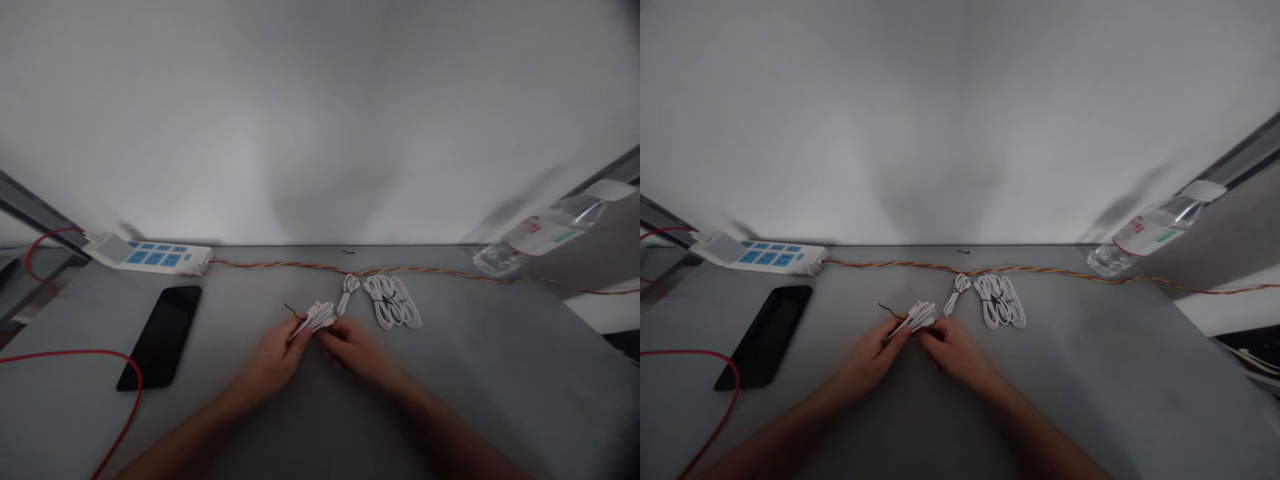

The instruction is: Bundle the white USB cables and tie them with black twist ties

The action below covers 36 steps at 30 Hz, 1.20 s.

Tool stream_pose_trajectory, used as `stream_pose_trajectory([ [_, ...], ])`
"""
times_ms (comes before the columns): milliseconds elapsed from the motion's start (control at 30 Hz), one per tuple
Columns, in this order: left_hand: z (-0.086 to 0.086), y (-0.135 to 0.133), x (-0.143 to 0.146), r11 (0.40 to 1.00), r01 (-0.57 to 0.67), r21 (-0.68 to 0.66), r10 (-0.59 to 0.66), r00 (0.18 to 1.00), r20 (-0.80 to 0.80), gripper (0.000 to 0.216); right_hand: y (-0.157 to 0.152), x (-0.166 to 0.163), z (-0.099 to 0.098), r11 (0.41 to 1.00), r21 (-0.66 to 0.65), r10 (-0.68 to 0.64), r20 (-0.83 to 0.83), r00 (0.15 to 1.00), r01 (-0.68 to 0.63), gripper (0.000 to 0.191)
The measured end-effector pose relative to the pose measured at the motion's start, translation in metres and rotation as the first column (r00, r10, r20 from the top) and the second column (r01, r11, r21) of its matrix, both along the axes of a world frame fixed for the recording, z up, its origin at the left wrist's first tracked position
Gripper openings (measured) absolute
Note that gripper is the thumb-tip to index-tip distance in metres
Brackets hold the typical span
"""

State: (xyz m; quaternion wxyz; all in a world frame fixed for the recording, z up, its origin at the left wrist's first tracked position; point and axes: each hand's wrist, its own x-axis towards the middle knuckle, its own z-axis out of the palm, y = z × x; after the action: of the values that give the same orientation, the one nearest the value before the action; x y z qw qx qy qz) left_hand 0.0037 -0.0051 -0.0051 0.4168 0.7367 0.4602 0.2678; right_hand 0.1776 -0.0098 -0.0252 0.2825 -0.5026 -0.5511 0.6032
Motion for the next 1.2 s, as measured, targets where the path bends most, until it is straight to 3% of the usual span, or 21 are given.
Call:
stream_pose_trajectory([
  [233, -0.002, -0.007, 0.002, 0.991, -0.016, 0.134, 0.052, 0.961, -0.271, 0.031, -0.003, -0.006, 0.005, 1.0, -0.007, 0.01, -0.03, 0.999, -0.01, 0.021],
  [467, 0.003, -0.008, 0.002, 0.991, 0.024, 0.134, 0.007, 0.974, -0.227, 0.033, -0.003, -0.005, 0.004, 0.995, -0.085, 0.034, -0.12, 0.992, -0.044, 0.023],
  [667, -0.012, 0.001, 0.0, 0.925, 0.037, 0.379, 0.026, 0.987, -0.158, 0.031, -0.002, -0.005, 0.002, 0.976, -0.212, -0.036, -0.348, 0.937, -0.041, 0.036],
  [833, -0.015, 0.001, -0.004, 0.898, 0.103, 0.427, 0.026, 0.958, -0.286, 0.036, -0.003, -0.003, 0.006, 0.932, -0.355, -0.123, -0.498, 0.858, -0.073, 0.057],
  [1033, -0.02, -0.002, -0.004, 0.845, 0.178, 0.504, 0.033, 0.924, -0.381, 0.038, -0.001, -0.002, -0.002, 0.97, -0.235, -0.04, -0.409, 0.912, -0.062, 0.037],
  [1200, -0.017, -0.006, 0.0, 0.856, 0.107, 0.506, 0.054, 0.955, -0.293, 0.037, 0.001, 0.001, 0.0, 0.973, -0.222, -0.028, -0.381, 0.924, -0.062, 0.034],
])
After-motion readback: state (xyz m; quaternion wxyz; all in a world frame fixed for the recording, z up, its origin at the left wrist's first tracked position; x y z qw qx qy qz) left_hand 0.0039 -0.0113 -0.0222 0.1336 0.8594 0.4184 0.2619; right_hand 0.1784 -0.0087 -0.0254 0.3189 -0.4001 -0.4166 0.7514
